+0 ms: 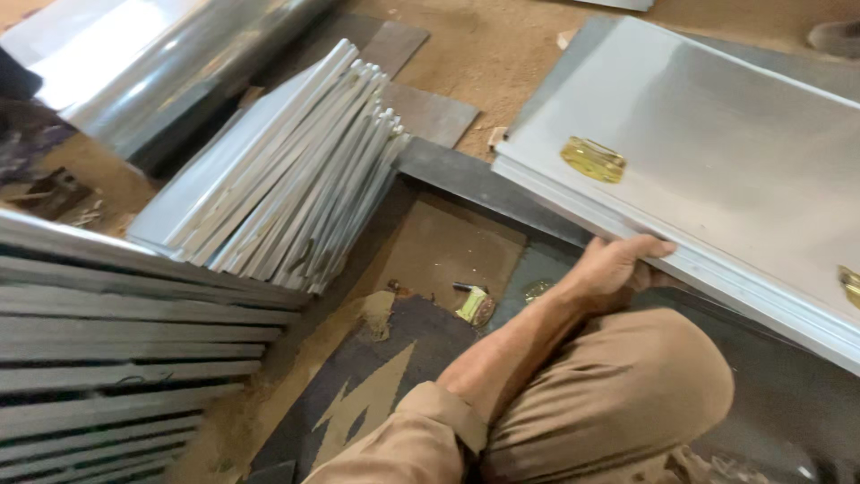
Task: The person sits on the floor of a workshop and hammers brass hinges onto the edge of white metal panels, positioning each hinge by hand and driving nails with a hammer. They work on several hinge positions, reposition the panel, and place the finished panel onto a stack of similar panels.
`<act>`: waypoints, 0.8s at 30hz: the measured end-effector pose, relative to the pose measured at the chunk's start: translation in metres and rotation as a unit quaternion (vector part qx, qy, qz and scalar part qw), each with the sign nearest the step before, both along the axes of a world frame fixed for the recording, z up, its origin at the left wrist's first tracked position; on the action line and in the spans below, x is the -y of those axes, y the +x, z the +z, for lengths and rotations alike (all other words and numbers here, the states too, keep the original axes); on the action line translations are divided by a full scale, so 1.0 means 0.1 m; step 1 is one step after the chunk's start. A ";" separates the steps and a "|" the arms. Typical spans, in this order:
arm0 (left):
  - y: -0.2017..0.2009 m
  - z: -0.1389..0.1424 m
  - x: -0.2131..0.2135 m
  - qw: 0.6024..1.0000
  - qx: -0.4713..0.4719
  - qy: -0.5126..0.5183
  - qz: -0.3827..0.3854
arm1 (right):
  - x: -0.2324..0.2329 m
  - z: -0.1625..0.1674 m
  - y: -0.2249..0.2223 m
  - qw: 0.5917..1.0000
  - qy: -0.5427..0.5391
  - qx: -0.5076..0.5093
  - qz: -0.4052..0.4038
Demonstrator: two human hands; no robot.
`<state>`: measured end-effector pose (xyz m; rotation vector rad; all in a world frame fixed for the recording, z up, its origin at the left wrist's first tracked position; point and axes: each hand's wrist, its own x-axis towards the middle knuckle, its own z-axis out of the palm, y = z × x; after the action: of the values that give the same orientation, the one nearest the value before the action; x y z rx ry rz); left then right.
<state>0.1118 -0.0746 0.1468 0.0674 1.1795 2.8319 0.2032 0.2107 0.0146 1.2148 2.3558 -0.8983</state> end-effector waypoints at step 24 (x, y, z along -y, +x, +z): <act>-0.69 -0.15 -0.14 0.995 -0.029 0.046 -0.088 | -0.92 -0.40 0.12 0.992 0.040 -0.122 0.017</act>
<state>0.0424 -0.0601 0.1321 0.2480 0.9971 2.7439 0.2148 0.3028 -0.0258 1.1465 2.6187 -0.9993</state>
